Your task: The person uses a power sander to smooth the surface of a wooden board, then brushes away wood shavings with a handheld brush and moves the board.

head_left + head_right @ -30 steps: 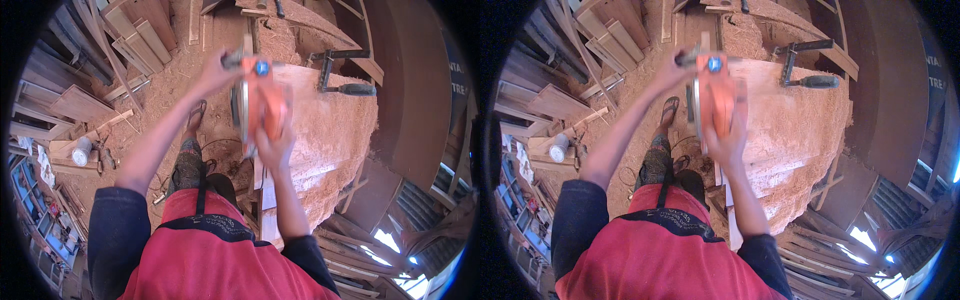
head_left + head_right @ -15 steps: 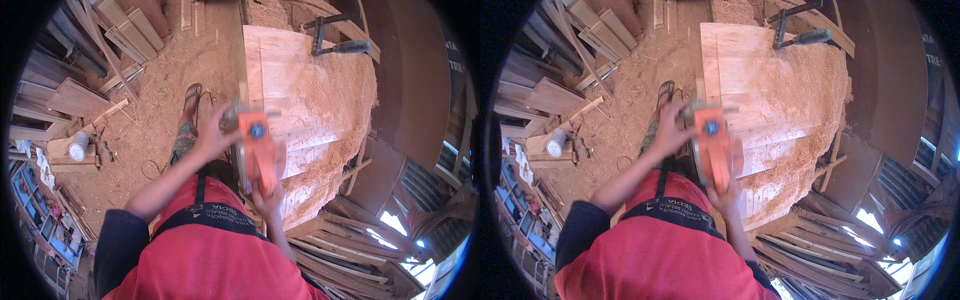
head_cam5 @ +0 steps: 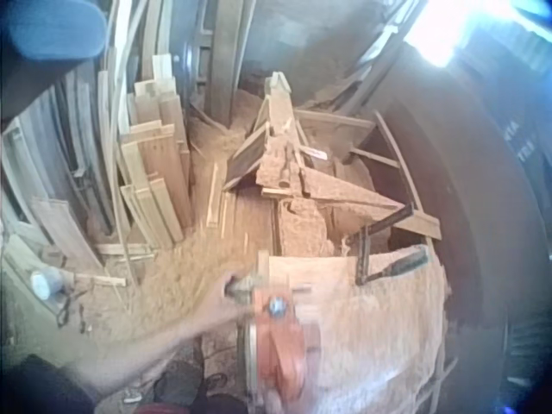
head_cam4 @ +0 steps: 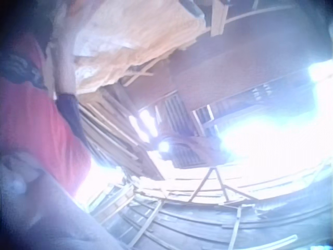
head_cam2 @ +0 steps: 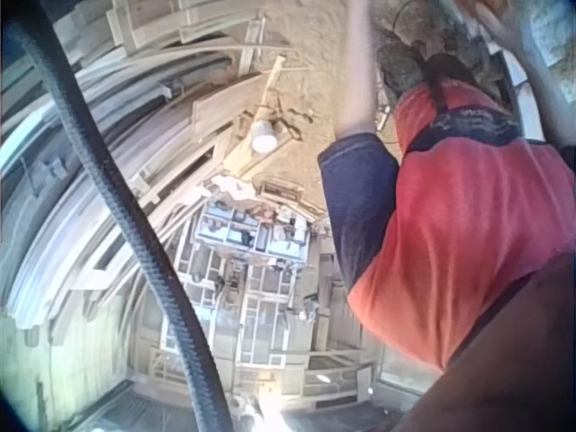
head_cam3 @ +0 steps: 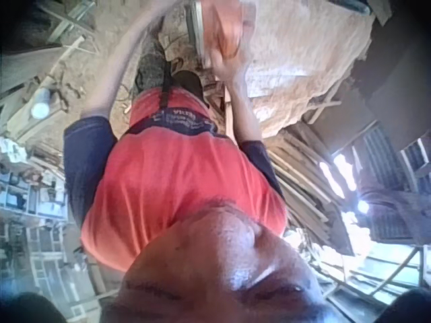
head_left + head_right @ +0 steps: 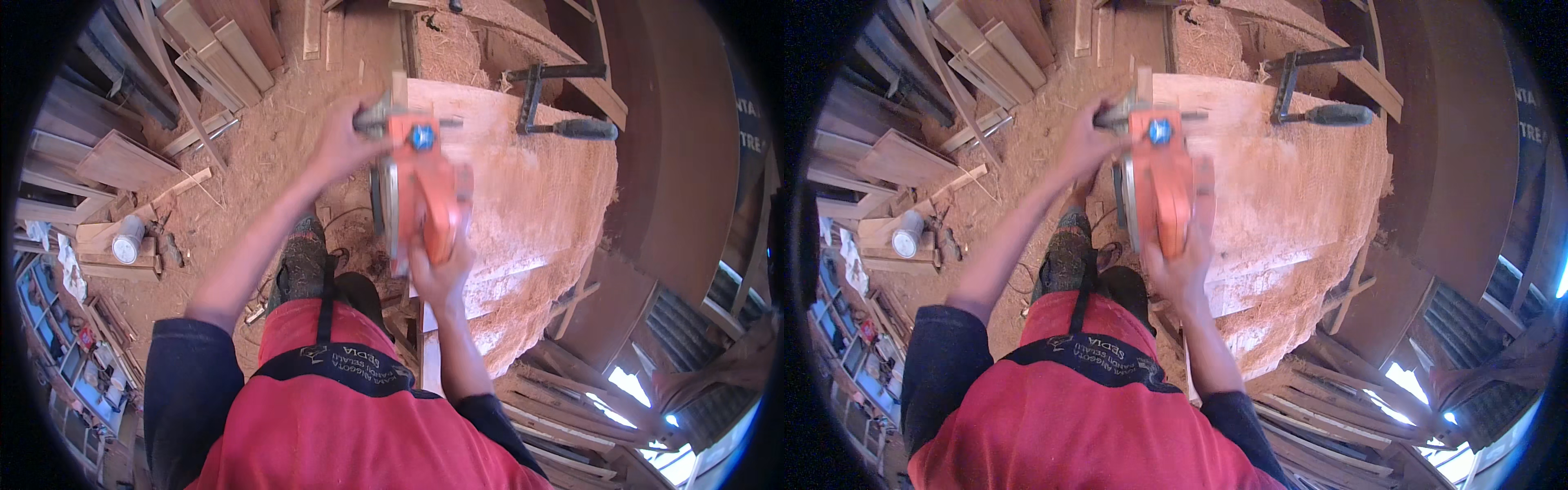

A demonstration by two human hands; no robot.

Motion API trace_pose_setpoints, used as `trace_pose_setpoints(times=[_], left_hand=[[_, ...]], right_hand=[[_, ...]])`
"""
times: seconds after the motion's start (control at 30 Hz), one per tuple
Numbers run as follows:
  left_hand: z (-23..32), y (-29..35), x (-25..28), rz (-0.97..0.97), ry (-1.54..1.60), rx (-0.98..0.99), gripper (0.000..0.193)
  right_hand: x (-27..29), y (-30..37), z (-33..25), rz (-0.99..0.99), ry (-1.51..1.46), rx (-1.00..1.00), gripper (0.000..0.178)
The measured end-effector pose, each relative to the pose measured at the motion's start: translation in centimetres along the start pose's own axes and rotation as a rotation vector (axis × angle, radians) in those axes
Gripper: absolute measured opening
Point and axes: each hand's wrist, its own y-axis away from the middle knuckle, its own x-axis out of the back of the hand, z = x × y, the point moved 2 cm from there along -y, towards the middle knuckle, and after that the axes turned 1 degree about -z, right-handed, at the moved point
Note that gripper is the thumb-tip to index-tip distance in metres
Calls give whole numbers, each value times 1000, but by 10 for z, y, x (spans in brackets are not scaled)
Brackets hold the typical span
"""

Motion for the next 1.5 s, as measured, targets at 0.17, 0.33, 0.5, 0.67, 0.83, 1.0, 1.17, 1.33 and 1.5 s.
trace_pose_setpoints(times=[0.17,0.33,0.5,0.67,0.83,1.0,1.17,1.33,1.5], left_hand=[[-14,-146,56,-17,35,-42,90],[-2,-123,47,1,124,-123,93],[-5,76,-26,-12,19,1,83],[22,233,-63,-147,-35,132,86],[21,193,-50,-87,-21,90,87],[9,72,-16,21,-72,25,82],[6,-77,24,41,-20,2,82],[-4,-135,49,-10,183,-72,86],[-6,-3,-5,-6,69,-64,84]], right_hand=[[-41,-135,-35,53,134,258,31],[-30,-106,-31,47,21,206,34],[20,76,15,-23,136,24,35],[57,243,71,-73,141,-183,38],[48,206,61,-65,118,-210,34],[20,72,18,-63,69,-61,29],[-18,-78,-4,56,105,257,33],[-37,-139,-25,-22,-27,170,33],[3,0,4,54,158,89,31]])
